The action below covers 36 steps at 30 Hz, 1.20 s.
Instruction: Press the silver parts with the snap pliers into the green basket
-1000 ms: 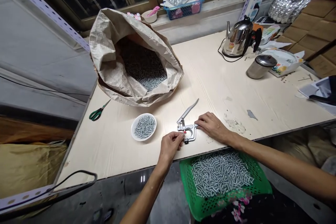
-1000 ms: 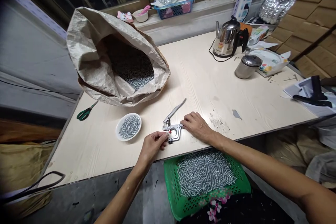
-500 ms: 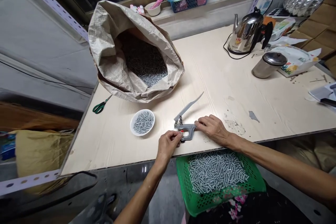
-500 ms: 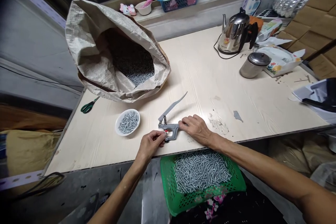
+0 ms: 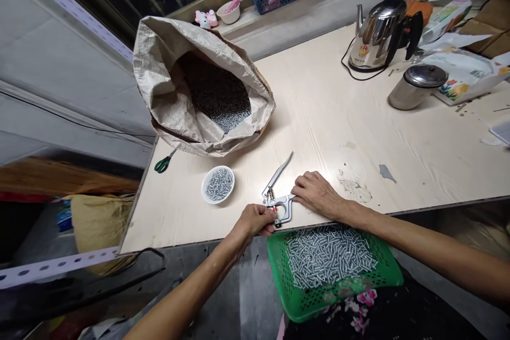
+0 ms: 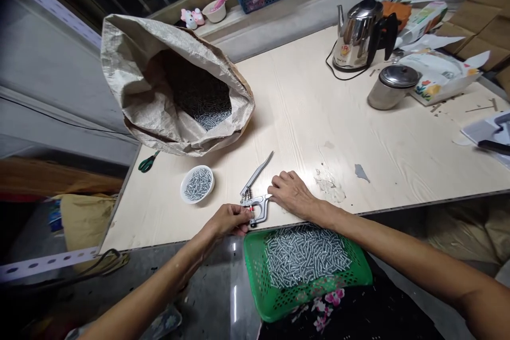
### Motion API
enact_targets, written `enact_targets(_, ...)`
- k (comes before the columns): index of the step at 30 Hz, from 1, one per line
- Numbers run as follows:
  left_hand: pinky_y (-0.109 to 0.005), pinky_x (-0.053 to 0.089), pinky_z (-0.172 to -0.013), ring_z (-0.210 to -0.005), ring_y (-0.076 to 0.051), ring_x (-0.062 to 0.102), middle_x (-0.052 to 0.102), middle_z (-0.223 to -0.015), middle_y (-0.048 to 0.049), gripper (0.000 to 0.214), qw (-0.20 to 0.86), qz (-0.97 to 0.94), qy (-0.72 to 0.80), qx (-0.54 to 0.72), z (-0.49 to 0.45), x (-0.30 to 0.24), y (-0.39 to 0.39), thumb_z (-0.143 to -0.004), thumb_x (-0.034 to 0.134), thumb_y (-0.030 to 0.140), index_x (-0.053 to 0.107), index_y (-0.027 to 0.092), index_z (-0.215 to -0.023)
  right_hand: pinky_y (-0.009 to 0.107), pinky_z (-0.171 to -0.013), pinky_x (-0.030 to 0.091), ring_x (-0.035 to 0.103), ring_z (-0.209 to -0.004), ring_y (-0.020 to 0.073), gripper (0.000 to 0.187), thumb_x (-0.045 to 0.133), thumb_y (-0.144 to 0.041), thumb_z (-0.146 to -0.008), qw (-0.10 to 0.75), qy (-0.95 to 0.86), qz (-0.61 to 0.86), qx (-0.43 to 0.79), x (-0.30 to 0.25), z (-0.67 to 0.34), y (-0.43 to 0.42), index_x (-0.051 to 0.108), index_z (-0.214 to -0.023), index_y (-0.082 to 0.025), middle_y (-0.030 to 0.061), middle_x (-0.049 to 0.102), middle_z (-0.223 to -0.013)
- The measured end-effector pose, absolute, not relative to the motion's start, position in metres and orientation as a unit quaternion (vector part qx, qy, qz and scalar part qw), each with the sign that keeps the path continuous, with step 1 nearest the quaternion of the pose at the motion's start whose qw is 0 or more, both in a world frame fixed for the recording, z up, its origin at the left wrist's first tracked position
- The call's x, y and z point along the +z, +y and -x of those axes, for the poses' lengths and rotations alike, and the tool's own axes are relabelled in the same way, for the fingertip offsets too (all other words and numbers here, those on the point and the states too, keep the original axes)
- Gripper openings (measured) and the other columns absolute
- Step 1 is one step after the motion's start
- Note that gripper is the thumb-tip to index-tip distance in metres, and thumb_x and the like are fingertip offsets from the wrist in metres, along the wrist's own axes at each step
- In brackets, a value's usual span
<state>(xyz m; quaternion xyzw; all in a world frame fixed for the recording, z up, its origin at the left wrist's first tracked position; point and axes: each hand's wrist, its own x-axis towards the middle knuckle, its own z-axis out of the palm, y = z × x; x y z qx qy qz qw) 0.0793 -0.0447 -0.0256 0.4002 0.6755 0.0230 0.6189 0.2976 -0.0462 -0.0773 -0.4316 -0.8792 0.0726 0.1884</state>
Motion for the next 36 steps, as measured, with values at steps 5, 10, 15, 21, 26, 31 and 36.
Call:
enact_targets(5, -0.021, 0.046, -0.048, -0.041, -0.009, 0.052, 0.057, -0.044, 0.0028, 0.022, 0.622, -0.366, 0.692, 0.024, -0.084, -0.021, -0.054, -0.070, 0.074, 0.029, 0.058, 0.014, -0.064, 0.050, -0.099, 0.029, 0.027, -0.129, 0.0343, 0.079, 0.064, -0.060, -0.077, 0.168, -0.893, 0.399, 0.124, -0.062, -0.315, -0.024, 0.037, -0.137, -0.017, 0.0183, 0.032, -0.144)
enact_targets(10, -0.022, 0.048, -0.051, -0.041, -0.009, 0.052, 0.056, -0.044, 0.0039, 0.022, 0.613, -0.357, 0.704, 0.036, -0.087, -0.020, -0.057, -0.069, 0.075, 0.029, 0.059, 0.013, -0.065, 0.059, -0.101, 0.023, 0.026, -0.128, 0.0405, 0.098, 0.071, -0.067, -0.063, 0.067, -0.928, 0.343, 0.132, -0.052, -0.319, 0.015, 0.036, -0.137, -0.013, 0.0205, 0.040, -0.136)
enact_targets(15, -0.022, 0.047, -0.051, -0.042, -0.008, 0.050, 0.056, -0.045, 0.0033, 0.019, 0.609, -0.364, 0.704, 0.035, -0.087, -0.021, -0.056, -0.073, 0.071, 0.027, 0.060, 0.013, -0.066, 0.045, -0.085, 0.037, 0.045, -0.099, 0.0301, 0.078, 0.074, -0.063, -0.060, 0.031, -0.933, 0.339, 0.115, -0.041, -0.310, 0.023, 0.054, -0.114, -0.012, 0.0134, 0.054, -0.109)
enact_targets(21, -0.030, 0.050, -0.061, -0.061, -0.017, 0.059, 0.060, -0.059, -0.0027, 0.028, 0.413, -0.584, 0.698, -0.020, -0.084, -0.016, -0.065, -0.082, 0.060, 0.037, 0.061, 0.014, -0.066, 0.034, -0.071, 0.036, 0.044, -0.091, 0.0248, 0.049, 0.078, -0.049, -0.067, 0.023, -0.932, 0.347, 0.103, -0.035, -0.307, 0.009, 0.059, -0.096, -0.014, 0.0090, 0.055, -0.098)
enact_targets(26, -0.045, 0.046, -0.091, -0.115, -0.030, 0.048, 0.055, -0.124, -0.0141, 0.048, 0.164, -0.846, 0.501, 0.079, -0.108, -0.024, -0.055, -0.079, 0.065, 0.042, 0.054, 0.015, -0.118, 0.034, -0.070, 0.039, 0.044, -0.089, 0.0248, 0.048, 0.078, -0.041, -0.068, 0.028, -0.927, 0.356, 0.116, -0.037, -0.308, 0.003, 0.059, -0.100, -0.012, 0.0111, 0.055, -0.099)
enact_targets(31, -0.046, 0.044, -0.094, -0.115, -0.030, 0.045, 0.049, -0.127, -0.0173, 0.070, 0.145, -0.894, 0.421, 0.050, -0.132, -0.040, -0.023, -0.080, 0.066, 0.038, 0.032, 0.011, -0.136, 0.036, -0.072, 0.043, 0.046, -0.088, 0.0260, 0.061, 0.084, -0.040, -0.059, 0.030, -0.913, 0.387, 0.123, -0.042, -0.313, -0.001, 0.058, -0.105, -0.010, 0.0138, 0.055, -0.100)
enact_targets(36, -0.040, 0.047, -0.085, -0.101, -0.026, 0.048, 0.056, -0.108, -0.0113, 0.045, 0.143, -0.895, 0.421, 0.021, -0.133, -0.039, -0.018, -0.083, 0.063, 0.034, 0.048, 0.013, -0.120, 0.034, -0.070, 0.043, 0.048, -0.088, 0.0247, 0.036, 0.078, -0.033, -0.069, 0.044, -0.883, 0.453, 0.113, -0.044, -0.319, -0.011, 0.062, -0.094, -0.013, 0.0113, 0.057, -0.095)
